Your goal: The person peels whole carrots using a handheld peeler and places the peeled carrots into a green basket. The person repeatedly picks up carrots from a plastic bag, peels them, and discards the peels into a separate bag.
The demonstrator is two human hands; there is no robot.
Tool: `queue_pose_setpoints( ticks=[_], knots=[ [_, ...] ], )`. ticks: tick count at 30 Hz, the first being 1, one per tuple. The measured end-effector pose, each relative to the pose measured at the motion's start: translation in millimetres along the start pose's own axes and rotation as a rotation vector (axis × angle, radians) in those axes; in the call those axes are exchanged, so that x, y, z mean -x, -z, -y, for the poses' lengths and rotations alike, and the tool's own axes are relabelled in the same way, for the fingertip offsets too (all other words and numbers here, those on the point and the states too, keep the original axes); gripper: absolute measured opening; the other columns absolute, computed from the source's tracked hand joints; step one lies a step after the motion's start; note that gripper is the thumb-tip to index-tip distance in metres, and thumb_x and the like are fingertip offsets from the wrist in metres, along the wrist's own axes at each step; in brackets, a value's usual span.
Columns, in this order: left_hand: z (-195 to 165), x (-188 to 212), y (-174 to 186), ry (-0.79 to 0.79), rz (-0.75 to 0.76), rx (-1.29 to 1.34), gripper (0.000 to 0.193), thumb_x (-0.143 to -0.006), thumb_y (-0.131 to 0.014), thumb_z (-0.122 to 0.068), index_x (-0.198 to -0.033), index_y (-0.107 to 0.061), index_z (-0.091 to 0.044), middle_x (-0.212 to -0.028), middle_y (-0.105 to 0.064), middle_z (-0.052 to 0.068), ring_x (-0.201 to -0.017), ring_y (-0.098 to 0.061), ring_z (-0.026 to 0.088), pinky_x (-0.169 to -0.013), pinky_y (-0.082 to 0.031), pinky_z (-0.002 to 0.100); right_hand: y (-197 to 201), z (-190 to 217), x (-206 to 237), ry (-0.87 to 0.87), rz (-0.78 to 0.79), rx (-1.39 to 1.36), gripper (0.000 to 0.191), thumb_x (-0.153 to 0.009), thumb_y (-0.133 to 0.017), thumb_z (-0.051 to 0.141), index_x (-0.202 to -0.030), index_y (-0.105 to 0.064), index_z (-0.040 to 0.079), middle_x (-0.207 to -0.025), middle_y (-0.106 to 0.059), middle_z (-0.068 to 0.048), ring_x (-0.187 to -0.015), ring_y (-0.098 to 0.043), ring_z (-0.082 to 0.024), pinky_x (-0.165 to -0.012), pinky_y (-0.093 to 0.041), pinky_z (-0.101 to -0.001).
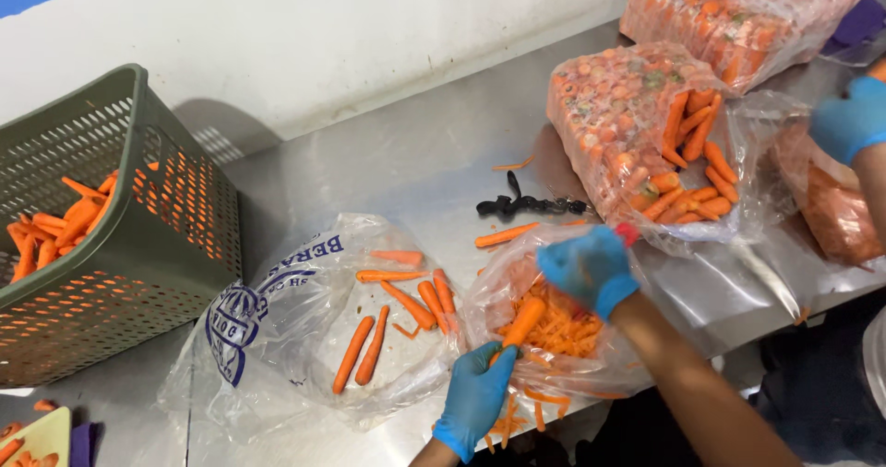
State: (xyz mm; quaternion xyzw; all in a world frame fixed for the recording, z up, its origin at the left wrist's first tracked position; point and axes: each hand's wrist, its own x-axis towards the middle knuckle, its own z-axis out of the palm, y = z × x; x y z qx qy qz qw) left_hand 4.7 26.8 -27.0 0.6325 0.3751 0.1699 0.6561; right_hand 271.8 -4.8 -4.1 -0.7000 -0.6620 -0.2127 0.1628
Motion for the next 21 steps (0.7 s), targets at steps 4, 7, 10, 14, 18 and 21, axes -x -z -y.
queue_pose_setpoints(
  ticks=[4,7,10,14,18,21],
  knots=[
    [-19.4,-0.2,-2.1,-0.136,-0.020,-0.097,0.030,-0.096,-0.067,-0.022,-0.107,-0.076,0.004,-0.066,-0.063,0.004,-0.064,-0.054,0.007,-0.060,-0.048,0.029,-13.1,37.8,4.6,0.039,-0.037,-0.286,0.029,-0.088,-0.059,0.031,-0.062,-0.068,0.022,-0.062,-0.068,-0.002,-0.057,-0.063,-0.029,-0.063,-0.044,-0.0448],
    [-29.2,11.9,1.6,-0.225,-0.025,-0.273,0.028,-0.094,-0.067,-0.021,-0.110,-0.074,0.001,-0.063,-0.064,0.015,-0.057,-0.060,0.014,-0.057,-0.050,0.034,-13.5,28.5,-2.5,-0.080,0.017,-0.208,0.033,-0.089,-0.060,0.031,-0.059,-0.068,0.020,-0.063,-0.069,-0.004,-0.058,-0.064,-0.029,-0.066,-0.045,-0.0443],
    [-35.9,18.8,4.5,-0.334,-0.035,-0.358,0.027,-0.092,-0.068,-0.019,-0.111,-0.074,0.000,-0.069,-0.069,0.020,-0.060,-0.070,0.024,-0.057,-0.053,0.037,-0.8,-4.3,-7.8,-0.112,0.102,0.057,0.029,-0.087,-0.060,0.029,-0.062,-0.070,0.020,-0.061,-0.069,-0.004,-0.056,-0.064,-0.030,-0.059,-0.043,-0.0459],
    [-41.4,13.6,1.4,-0.313,-0.069,-0.357,0.027,-0.092,-0.068,-0.019,-0.112,-0.074,-0.002,-0.070,-0.069,0.022,-0.064,-0.074,0.033,-0.060,-0.054,0.039,8.8,9.5,-1.4,-0.226,-0.102,-0.297,0.036,-0.089,-0.061,0.035,-0.059,-0.069,0.018,-0.062,-0.066,-0.009,-0.061,-0.062,-0.035,-0.062,-0.045,-0.0448],
    [-39.9,11.3,-0.7,-0.440,-0.096,-0.425,0.027,-0.091,-0.072,-0.019,-0.111,-0.075,-0.002,-0.078,-0.071,0.024,-0.072,-0.073,0.039,-0.060,-0.054,0.042,2.3,39.4,-0.5,-0.140,-0.016,-0.322,0.035,-0.085,-0.062,0.036,-0.056,-0.070,0.017,-0.059,-0.068,-0.007,-0.056,-0.062,-0.034,-0.062,-0.047,-0.0471],
    [-36.7,10.4,-2.2,-0.582,-0.120,-0.469,0.025,-0.092,-0.071,-0.018,-0.111,-0.074,-0.001,-0.085,-0.073,0.023,-0.075,-0.072,0.040,-0.062,-0.055,0.043,-4.6,29.5,-2.6,-0.203,0.084,-0.253,0.037,-0.087,-0.060,0.035,-0.057,-0.071,0.017,-0.062,-0.068,-0.008,-0.059,-0.064,-0.033,-0.064,-0.047,-0.0479]
  ],
)
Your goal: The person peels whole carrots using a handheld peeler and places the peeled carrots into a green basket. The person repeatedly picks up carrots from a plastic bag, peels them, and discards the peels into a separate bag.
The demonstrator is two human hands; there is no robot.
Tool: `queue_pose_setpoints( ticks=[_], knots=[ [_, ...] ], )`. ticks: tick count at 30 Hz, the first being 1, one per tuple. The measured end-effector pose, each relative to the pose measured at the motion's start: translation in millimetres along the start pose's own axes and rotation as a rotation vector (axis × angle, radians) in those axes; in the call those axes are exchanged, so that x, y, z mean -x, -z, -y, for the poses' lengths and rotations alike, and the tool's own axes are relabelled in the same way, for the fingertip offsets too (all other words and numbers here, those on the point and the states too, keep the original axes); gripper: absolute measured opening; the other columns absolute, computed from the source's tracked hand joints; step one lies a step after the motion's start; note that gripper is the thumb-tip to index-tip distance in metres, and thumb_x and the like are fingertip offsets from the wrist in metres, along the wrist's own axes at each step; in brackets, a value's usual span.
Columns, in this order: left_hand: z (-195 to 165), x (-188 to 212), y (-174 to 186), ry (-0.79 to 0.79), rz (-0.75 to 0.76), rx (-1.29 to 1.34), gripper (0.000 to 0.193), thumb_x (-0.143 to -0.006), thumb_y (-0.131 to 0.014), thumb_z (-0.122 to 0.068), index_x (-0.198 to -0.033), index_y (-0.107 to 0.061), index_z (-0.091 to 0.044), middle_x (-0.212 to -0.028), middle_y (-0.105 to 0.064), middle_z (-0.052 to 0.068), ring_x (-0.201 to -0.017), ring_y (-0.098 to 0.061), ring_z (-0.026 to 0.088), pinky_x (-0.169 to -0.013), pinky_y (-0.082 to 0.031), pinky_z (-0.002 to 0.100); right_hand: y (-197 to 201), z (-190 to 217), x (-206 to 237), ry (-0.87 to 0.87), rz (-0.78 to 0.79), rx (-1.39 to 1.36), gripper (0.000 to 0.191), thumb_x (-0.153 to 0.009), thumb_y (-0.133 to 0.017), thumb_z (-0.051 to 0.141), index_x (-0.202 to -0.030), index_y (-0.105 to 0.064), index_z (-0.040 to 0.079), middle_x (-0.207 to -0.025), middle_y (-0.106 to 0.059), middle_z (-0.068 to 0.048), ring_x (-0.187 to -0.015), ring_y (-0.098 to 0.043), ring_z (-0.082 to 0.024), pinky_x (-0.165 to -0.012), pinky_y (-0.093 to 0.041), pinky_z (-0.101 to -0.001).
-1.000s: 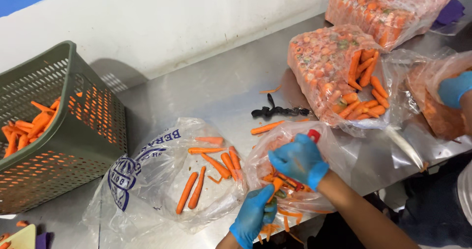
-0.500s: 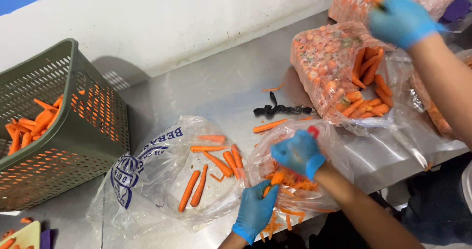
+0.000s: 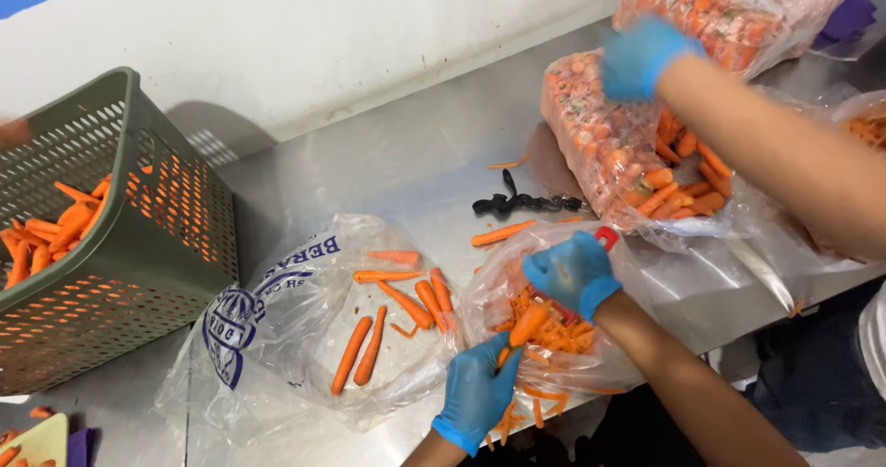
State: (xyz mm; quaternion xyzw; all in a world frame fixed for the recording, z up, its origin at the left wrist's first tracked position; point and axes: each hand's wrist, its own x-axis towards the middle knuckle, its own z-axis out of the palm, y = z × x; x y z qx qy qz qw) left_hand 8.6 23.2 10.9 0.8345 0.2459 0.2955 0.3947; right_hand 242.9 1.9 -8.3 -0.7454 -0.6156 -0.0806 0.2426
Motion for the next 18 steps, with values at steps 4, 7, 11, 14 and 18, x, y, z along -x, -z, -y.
queue_pose_setpoints(
  ticks=[4,7,11,14,18],
  knots=[
    [0.4,-0.2,-4.2,0.072,0.023,-0.050,0.027,-0.091,-0.072,-0.019,-0.112,-0.074,-0.002,-0.084,-0.072,0.023,-0.072,-0.071,0.039,-0.061,-0.055,0.044,0.4,-23.3,-4.7,-0.138,0.070,0.051,0.040,-0.090,-0.059,0.041,-0.060,-0.073,0.019,-0.063,-0.068,-0.010,-0.060,-0.065,-0.034,-0.065,-0.049,-0.0478],
    [0.0,4.6,1.6,0.020,-0.002,-0.030,0.028,-0.091,-0.072,-0.018,-0.113,-0.074,-0.002,-0.083,-0.072,0.023,-0.073,-0.072,0.039,-0.060,-0.055,0.044,12.3,-35.8,-7.2,-0.023,0.158,0.261,0.027,-0.079,-0.063,0.043,-0.068,-0.074,0.021,-0.064,-0.070,-0.008,-0.060,-0.066,-0.035,-0.055,-0.049,-0.0497],
    [1.9,5.8,11.2,0.082,-0.008,-0.005,0.029,-0.088,-0.073,-0.018,-0.112,-0.074,-0.002,-0.083,-0.073,0.021,-0.071,-0.073,0.037,-0.061,-0.056,0.042,35.9,-40.6,-12.6,-0.324,0.051,0.086,0.032,-0.090,-0.062,0.041,-0.068,-0.076,0.023,-0.068,-0.070,-0.009,-0.061,-0.067,-0.033,-0.059,-0.051,-0.0481],
    [2.5,0.1,2.0,0.066,-0.030,-0.038,0.027,-0.087,-0.076,-0.018,-0.108,-0.075,-0.001,-0.084,-0.073,0.022,-0.073,-0.073,0.038,-0.062,-0.056,0.043,29.4,-16.4,-6.0,0.036,0.001,0.240,0.026,-0.089,-0.060,0.032,-0.067,-0.071,0.023,-0.066,-0.070,-0.003,-0.060,-0.065,-0.032,-0.057,-0.046,-0.0483],
    [5.1,-4.6,-11.7,-0.052,-0.066,-0.032,0.024,-0.089,-0.077,-0.016,-0.105,-0.073,0.000,-0.092,-0.074,0.021,-0.075,-0.073,0.038,-0.063,-0.057,0.041,-1.4,12.7,5.3,0.209,-0.097,0.102,0.018,-0.080,-0.058,0.026,-0.065,-0.069,0.025,-0.065,-0.071,-0.001,-0.057,-0.066,-0.027,-0.062,-0.045,-0.0453]
  ],
)
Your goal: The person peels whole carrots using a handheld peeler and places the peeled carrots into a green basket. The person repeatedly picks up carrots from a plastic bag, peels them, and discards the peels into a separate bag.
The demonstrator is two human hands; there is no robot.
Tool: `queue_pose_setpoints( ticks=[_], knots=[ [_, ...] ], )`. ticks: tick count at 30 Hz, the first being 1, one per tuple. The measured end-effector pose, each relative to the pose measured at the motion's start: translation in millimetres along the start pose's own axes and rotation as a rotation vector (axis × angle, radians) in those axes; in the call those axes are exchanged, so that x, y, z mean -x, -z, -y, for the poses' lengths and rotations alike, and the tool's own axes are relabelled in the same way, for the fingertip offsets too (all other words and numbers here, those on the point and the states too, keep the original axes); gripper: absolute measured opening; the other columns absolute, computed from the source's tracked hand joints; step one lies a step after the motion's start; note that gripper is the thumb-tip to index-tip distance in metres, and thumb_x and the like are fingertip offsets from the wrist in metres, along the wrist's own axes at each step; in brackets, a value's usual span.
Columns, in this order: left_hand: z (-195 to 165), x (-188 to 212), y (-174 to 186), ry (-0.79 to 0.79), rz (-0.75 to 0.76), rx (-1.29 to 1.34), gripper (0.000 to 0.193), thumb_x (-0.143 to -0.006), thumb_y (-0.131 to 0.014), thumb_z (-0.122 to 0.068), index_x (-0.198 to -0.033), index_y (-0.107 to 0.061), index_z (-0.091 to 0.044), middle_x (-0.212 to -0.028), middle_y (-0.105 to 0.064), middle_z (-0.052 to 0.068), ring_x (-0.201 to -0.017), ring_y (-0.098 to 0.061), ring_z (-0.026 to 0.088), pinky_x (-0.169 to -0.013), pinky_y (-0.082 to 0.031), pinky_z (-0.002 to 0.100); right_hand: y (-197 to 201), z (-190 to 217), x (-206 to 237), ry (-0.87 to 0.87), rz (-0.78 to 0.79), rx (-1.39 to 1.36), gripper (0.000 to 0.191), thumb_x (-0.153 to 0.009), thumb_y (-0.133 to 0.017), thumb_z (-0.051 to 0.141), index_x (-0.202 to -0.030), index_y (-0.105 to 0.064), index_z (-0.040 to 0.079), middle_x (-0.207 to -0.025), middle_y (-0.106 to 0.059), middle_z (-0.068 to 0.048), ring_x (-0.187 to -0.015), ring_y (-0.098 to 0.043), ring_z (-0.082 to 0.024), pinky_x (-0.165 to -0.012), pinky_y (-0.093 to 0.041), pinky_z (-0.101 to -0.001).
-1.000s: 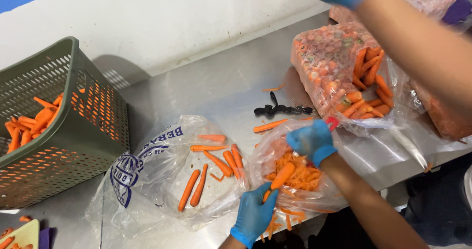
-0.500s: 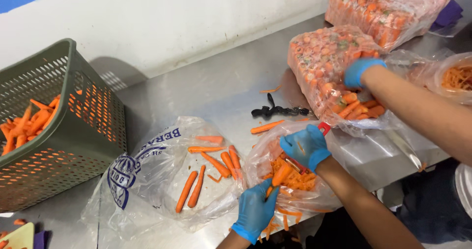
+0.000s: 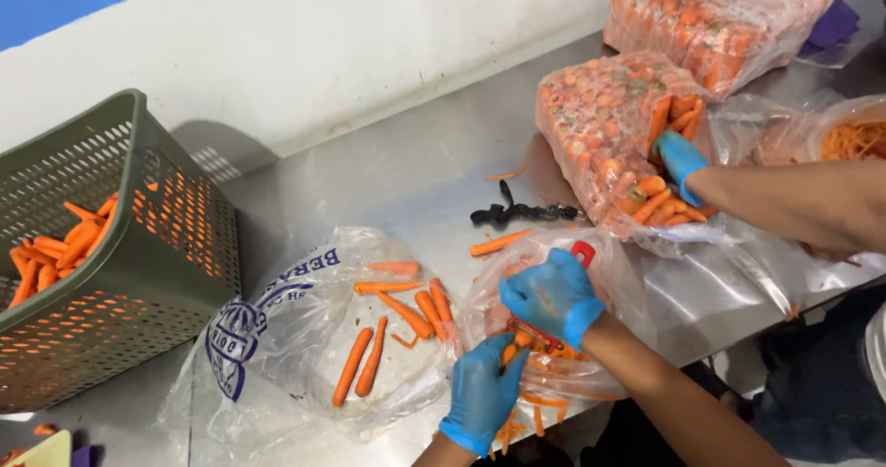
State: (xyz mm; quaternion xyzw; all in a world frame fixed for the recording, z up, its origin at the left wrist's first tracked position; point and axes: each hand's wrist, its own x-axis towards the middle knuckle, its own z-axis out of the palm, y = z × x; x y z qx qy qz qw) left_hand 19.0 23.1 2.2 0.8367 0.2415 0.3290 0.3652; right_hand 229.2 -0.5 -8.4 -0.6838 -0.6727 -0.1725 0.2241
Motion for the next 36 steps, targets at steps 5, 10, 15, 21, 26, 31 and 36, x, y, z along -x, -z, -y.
queue_pose_setpoints(
  ticks=[5,10,15,21,26,31,36],
  knots=[
    [4.5,12.2,7.7,-0.031,0.021,-0.044,0.022,-0.089,-0.076,-0.015,-0.107,-0.073,-0.002,-0.089,-0.073,0.018,-0.074,-0.072,0.037,-0.061,-0.056,0.041,1.5,-48.1,1.0,-0.187,0.323,0.235,0.027,-0.089,-0.057,0.031,-0.063,-0.067,0.028,-0.068,-0.073,0.001,-0.062,-0.068,-0.024,-0.063,-0.043,-0.0458],
    [9.4,6.7,8.0,-0.099,0.008,-0.170,0.028,-0.089,-0.075,-0.014,-0.114,-0.073,-0.003,-0.087,-0.070,0.016,-0.072,-0.070,0.036,-0.060,-0.054,0.043,7.8,-51.2,3.0,-0.328,0.169,0.042,0.035,-0.089,-0.056,0.040,-0.063,-0.072,0.024,-0.065,-0.071,-0.005,-0.059,-0.066,-0.031,-0.063,-0.046,-0.0457],
    [14.1,6.0,6.1,-0.327,-0.009,-0.312,0.033,-0.090,-0.075,-0.012,-0.120,-0.070,0.000,-0.079,-0.060,0.014,-0.069,-0.064,0.032,-0.058,-0.049,0.043,-10.7,-18.9,6.0,-0.171,0.093,-0.064,0.036,-0.086,-0.058,0.039,-0.057,-0.072,0.020,-0.062,-0.070,-0.008,-0.059,-0.065,-0.035,-0.062,-0.049,-0.0490],
    [20.3,15.2,17.4,-0.407,-0.027,-0.374,0.039,-0.087,-0.075,-0.008,-0.124,-0.068,0.001,-0.076,-0.055,0.011,-0.066,-0.060,0.027,-0.058,-0.048,0.040,9.1,-59.0,10.1,-0.235,0.126,0.262,0.032,-0.087,-0.058,0.034,-0.061,-0.071,0.021,-0.061,-0.068,-0.009,-0.057,-0.065,-0.034,-0.054,-0.048,-0.0502],
    [22.3,7.5,13.6,-0.481,-0.038,-0.424,0.038,-0.089,-0.074,-0.007,-0.125,-0.067,0.002,-0.076,-0.054,0.010,-0.068,-0.058,0.027,-0.059,-0.047,0.040,10.8,-12.6,6.5,-0.331,0.182,-0.069,0.042,-0.090,-0.053,0.040,-0.057,-0.067,0.018,-0.064,-0.071,-0.010,-0.058,-0.066,-0.034,-0.059,-0.049,-0.0494],
    [26.4,1.9,18.8,-0.582,-0.017,-0.473,0.041,-0.089,-0.070,-0.004,-0.128,-0.063,0.005,-0.082,-0.055,0.011,-0.074,-0.059,0.027,-0.064,-0.048,0.039,-5.1,-1.7,-4.0,-0.192,0.364,0.130,0.032,-0.087,-0.055,0.034,-0.061,-0.071,0.024,-0.067,-0.072,-0.009,-0.063,-0.068,-0.035,-0.062,-0.048,-0.0515],
    [29.0,8.4,26.8,-0.469,-0.039,-0.459,0.039,-0.089,-0.072,-0.006,-0.127,-0.067,0.003,-0.076,-0.054,0.010,-0.068,-0.058,0.027,-0.059,-0.047,0.040,8.5,-58.3,13.7,-0.247,0.203,0.432,0.021,-0.083,-0.057,0.024,-0.065,-0.069,0.023,-0.065,-0.071,-0.005,-0.063,-0.070,-0.029,-0.060,-0.046,-0.0513]
  ],
)
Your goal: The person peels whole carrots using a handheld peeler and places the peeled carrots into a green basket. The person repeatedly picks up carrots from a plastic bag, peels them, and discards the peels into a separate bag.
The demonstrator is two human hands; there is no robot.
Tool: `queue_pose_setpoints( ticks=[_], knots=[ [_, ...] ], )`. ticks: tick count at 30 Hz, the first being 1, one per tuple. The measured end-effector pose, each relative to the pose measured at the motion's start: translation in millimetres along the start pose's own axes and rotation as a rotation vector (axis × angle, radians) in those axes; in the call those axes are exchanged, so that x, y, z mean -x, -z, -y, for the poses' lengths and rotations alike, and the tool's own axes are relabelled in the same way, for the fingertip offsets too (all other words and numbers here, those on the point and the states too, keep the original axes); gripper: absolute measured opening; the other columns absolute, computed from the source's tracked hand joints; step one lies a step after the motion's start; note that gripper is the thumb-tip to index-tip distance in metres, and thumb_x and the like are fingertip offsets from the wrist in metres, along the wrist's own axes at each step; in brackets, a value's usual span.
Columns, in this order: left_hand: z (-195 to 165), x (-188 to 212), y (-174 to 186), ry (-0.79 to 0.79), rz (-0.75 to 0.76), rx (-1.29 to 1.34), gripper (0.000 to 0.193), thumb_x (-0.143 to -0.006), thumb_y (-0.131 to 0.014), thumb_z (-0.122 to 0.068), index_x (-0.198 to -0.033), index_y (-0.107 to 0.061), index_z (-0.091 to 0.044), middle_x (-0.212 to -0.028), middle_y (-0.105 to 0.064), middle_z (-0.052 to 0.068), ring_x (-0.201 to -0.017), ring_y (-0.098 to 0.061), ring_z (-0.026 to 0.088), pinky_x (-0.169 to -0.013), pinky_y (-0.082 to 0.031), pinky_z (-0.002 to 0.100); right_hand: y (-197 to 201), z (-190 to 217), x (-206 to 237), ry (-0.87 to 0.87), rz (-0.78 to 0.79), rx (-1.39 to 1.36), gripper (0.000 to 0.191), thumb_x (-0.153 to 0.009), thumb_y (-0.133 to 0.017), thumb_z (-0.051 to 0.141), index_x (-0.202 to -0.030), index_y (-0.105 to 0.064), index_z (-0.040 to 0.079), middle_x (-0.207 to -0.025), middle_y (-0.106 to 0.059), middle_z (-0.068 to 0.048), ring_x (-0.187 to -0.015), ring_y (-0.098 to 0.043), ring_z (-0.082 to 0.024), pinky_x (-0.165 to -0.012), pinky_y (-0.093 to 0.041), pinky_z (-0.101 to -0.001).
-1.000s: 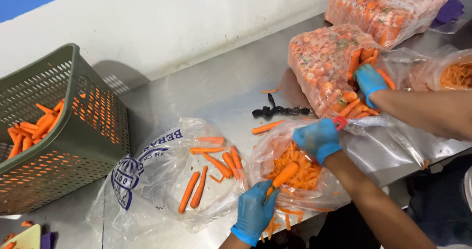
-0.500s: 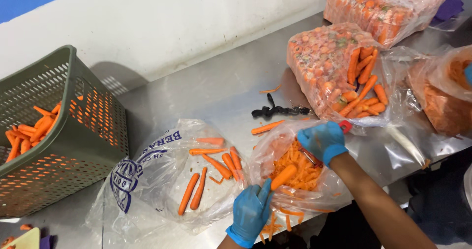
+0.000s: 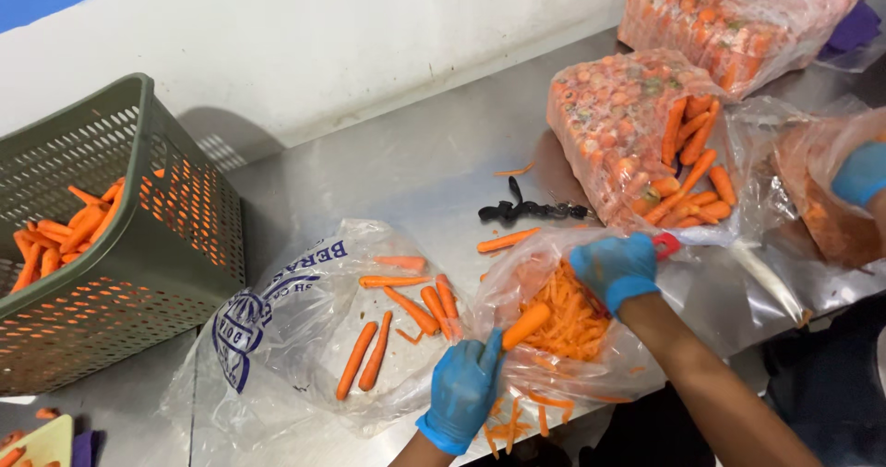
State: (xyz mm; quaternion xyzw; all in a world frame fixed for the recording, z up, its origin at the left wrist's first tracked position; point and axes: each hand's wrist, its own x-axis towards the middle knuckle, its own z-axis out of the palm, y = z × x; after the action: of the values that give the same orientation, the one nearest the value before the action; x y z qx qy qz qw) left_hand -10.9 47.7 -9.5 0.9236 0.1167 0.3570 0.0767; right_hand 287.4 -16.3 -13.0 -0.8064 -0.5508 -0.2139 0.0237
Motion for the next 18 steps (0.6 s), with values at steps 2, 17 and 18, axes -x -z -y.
queue_pose_setpoints(
  ticks=[2,17,18],
  knots=[
    [-1.3,0.5,0.3,0.131,-0.045,0.079,0.034,-0.088,-0.075,-0.010,-0.120,-0.070,0.000,-0.074,-0.056,0.012,-0.065,-0.060,0.029,-0.057,-0.047,0.040,6.0,-7.5,4.9,-0.034,-0.079,-0.079,0.025,-0.085,-0.058,0.025,-0.063,-0.069,0.021,-0.062,-0.069,-0.006,-0.060,-0.068,-0.030,-0.059,-0.046,-0.0507],
    [-9.5,20.7,0.7,1.052,-0.028,1.006,0.026,-0.092,-0.071,-0.018,-0.102,-0.080,0.004,-0.070,-0.064,-0.001,-0.063,-0.053,0.006,-0.058,-0.044,0.025,12.7,-7.5,4.3,0.057,-0.141,-0.002,0.021,-0.087,-0.064,0.027,-0.107,-0.068,0.022,-0.075,-0.072,0.000,-0.061,-0.068,-0.027,-0.055,-0.046,-0.0467],
    [-6.2,23.0,3.1,1.119,-0.044,1.098,0.028,-0.094,-0.069,-0.020,-0.100,-0.081,0.005,-0.070,-0.062,-0.002,-0.063,-0.052,0.006,-0.058,-0.042,0.024,5.8,-8.8,8.7,0.091,-0.121,0.005,0.029,-0.086,-0.063,0.028,-0.114,-0.068,0.021,-0.074,-0.072,-0.001,-0.060,-0.068,-0.028,-0.052,-0.047,-0.0471]
  ],
)
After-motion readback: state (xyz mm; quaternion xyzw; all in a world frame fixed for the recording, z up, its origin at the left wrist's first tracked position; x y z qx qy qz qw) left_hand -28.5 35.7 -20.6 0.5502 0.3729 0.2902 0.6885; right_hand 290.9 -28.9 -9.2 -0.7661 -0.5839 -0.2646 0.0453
